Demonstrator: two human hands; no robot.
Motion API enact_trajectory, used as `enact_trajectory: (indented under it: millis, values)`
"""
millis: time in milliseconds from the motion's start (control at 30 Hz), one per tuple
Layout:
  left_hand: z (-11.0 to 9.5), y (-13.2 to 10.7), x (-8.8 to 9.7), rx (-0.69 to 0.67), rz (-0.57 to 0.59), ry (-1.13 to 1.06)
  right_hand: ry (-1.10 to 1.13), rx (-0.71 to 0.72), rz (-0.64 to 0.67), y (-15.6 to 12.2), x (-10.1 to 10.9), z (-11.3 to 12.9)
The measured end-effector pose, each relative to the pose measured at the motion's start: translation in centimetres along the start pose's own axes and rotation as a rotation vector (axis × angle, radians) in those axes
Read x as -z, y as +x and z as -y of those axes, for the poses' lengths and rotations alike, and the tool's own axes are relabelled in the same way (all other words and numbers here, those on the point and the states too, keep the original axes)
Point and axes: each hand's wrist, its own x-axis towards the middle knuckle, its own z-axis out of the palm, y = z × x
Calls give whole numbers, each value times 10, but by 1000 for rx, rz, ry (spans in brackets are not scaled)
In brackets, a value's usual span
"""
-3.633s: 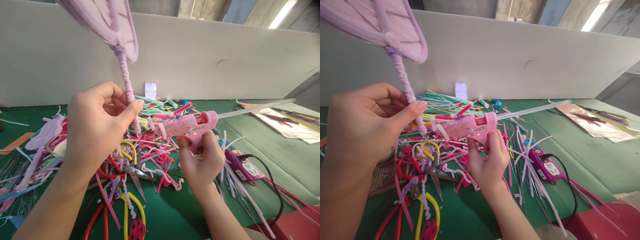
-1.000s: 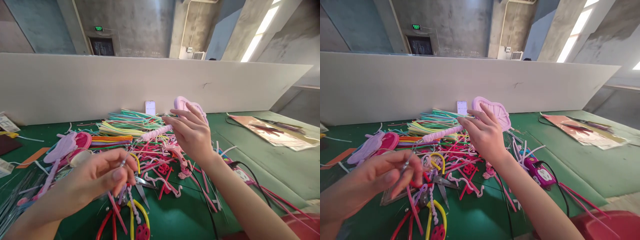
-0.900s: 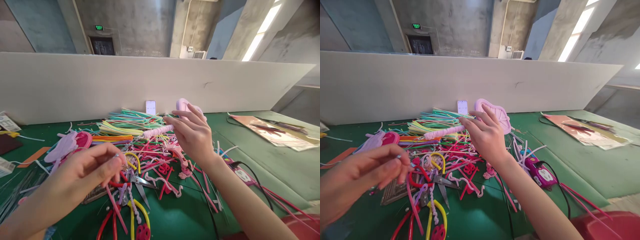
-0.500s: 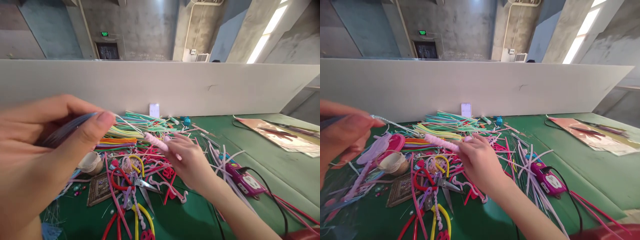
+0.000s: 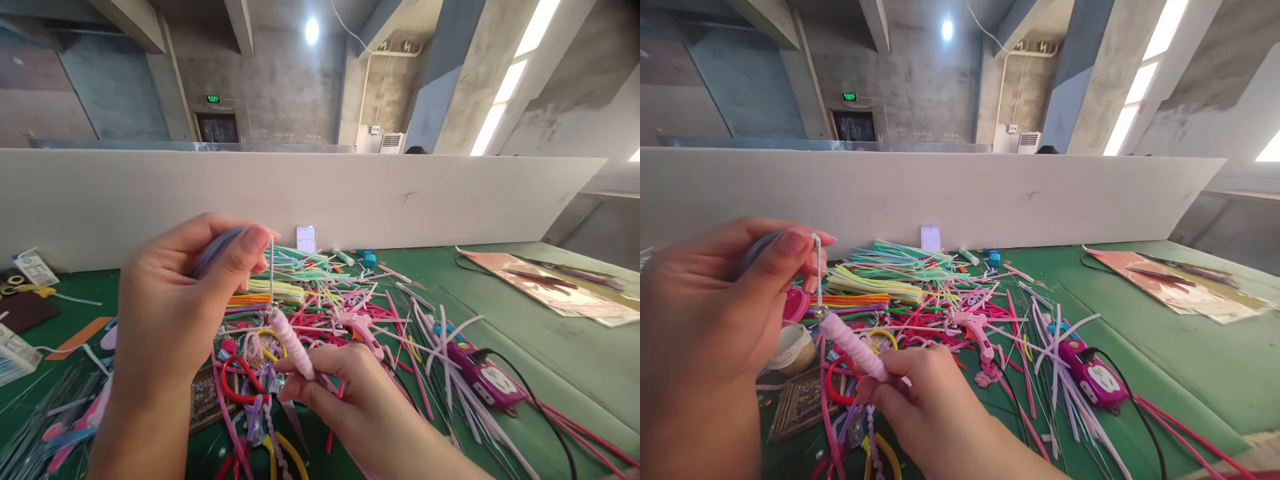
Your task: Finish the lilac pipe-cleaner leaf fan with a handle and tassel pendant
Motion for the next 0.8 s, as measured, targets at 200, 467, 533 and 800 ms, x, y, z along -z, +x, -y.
enact_trajectory:
  millis: [200, 467, 533, 800]
  values:
    - [0, 10, -1, -46, 69, -150, 95, -24, -33, 1, -6, 8]
    - [-5, 8, -5, -20, -25, -273, 331, -8, -67, 1, -19, 11]
    - [-2, 5, -6, -16, -29, -274, 350, -57, -35, 3, -23, 9]
    - [13, -1, -4, 29, -1, -186, 377, -72, -28, 4, -21, 6]
